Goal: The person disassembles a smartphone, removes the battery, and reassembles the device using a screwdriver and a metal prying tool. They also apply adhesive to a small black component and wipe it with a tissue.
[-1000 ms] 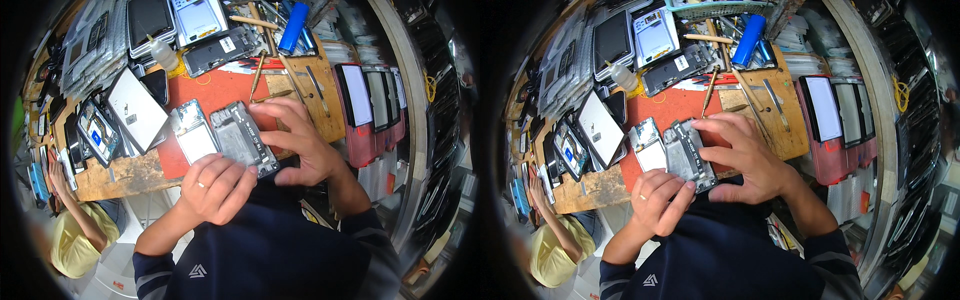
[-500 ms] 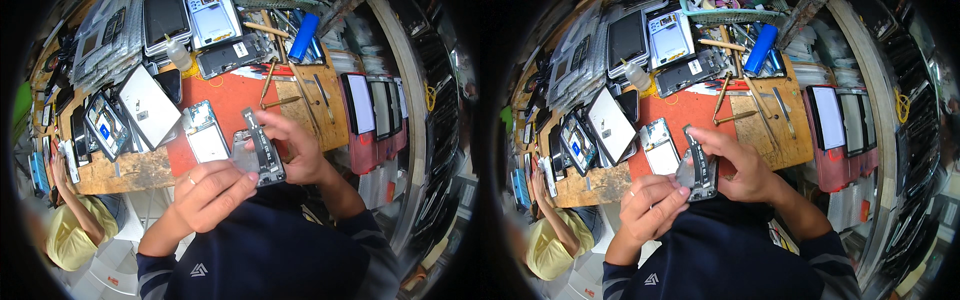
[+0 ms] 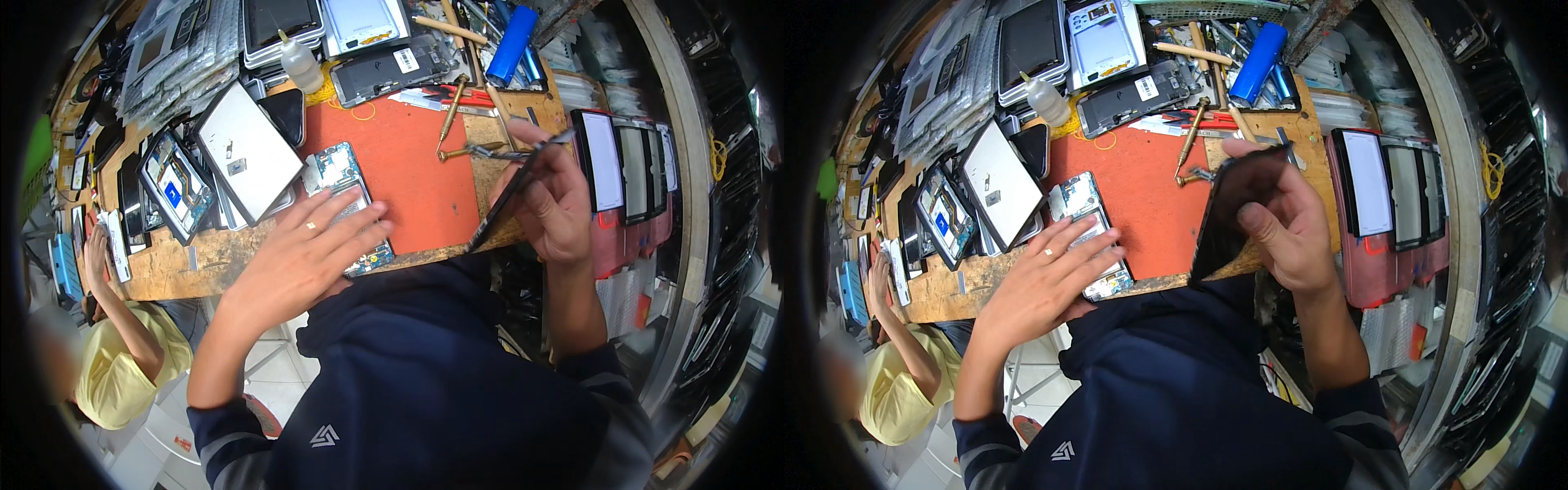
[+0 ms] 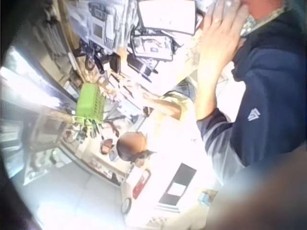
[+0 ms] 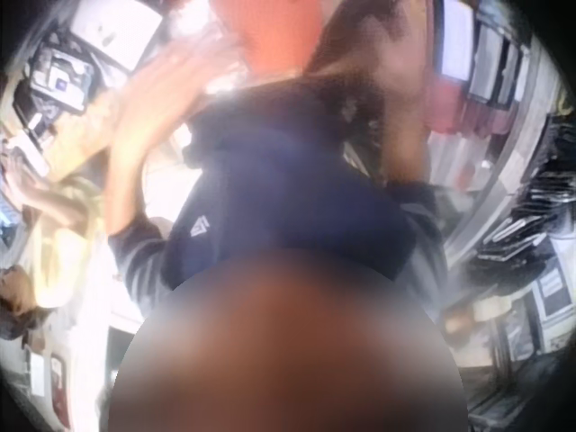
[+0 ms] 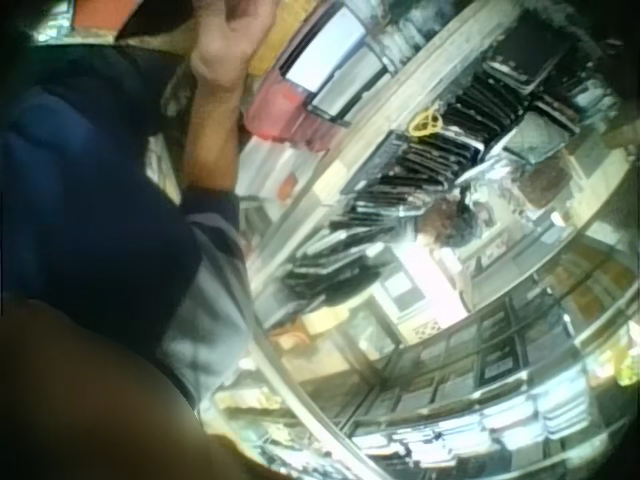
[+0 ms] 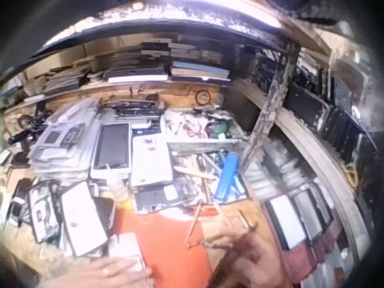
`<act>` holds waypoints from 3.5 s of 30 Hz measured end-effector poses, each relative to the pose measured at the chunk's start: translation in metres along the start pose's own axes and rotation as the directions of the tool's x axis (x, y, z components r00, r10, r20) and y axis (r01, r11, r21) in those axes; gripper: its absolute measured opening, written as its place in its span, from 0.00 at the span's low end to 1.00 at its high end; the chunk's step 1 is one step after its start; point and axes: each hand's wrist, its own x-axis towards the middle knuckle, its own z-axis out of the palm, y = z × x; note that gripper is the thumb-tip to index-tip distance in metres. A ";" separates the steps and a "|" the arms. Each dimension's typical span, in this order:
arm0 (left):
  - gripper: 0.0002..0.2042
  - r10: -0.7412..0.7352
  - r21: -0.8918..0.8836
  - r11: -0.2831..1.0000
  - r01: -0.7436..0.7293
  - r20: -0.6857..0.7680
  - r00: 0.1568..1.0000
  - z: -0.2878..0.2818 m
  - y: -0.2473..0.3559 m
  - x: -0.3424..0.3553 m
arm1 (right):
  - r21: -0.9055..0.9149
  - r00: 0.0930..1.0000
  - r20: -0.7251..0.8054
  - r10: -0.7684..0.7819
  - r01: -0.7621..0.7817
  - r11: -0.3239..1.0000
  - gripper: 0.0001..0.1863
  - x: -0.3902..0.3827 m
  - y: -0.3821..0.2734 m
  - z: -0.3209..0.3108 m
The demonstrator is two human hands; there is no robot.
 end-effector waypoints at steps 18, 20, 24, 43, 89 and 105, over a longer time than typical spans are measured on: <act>0.11 -0.253 -0.126 0.962 0.244 -0.748 0.613 0.099 0.063 0.029 | -0.316 0.797 0.305 0.521 -0.431 0.845 0.27 0.041 -0.022 -0.011; 0.10 -0.322 -0.106 0.926 0.362 -0.723 0.611 0.097 0.054 0.013 | -0.390 0.691 0.425 0.585 -0.443 0.807 0.25 0.059 -0.014 -0.007; 0.14 -0.331 -0.004 0.881 0.474 -0.721 0.609 0.092 0.037 0.009 | -0.427 0.572 0.525 0.630 -0.463 0.777 0.21 0.084 0.000 0.009; 0.19 -0.300 0.207 0.824 0.527 -0.629 0.717 0.095 0.034 0.016 | -0.672 0.629 0.515 0.583 -0.127 0.730 0.21 0.088 0.007 0.020; 0.25 -0.293 0.230 0.843 0.487 -0.564 0.772 0.081 0.033 0.026 | -0.935 0.919 0.292 0.265 0.217 0.281 0.20 0.052 0.010 0.057; 0.20 -0.291 0.151 0.874 0.463 -0.600 0.745 0.090 0.031 0.014 | -0.847 0.857 0.468 0.216 0.365 0.387 0.08 0.098 0.032 0.073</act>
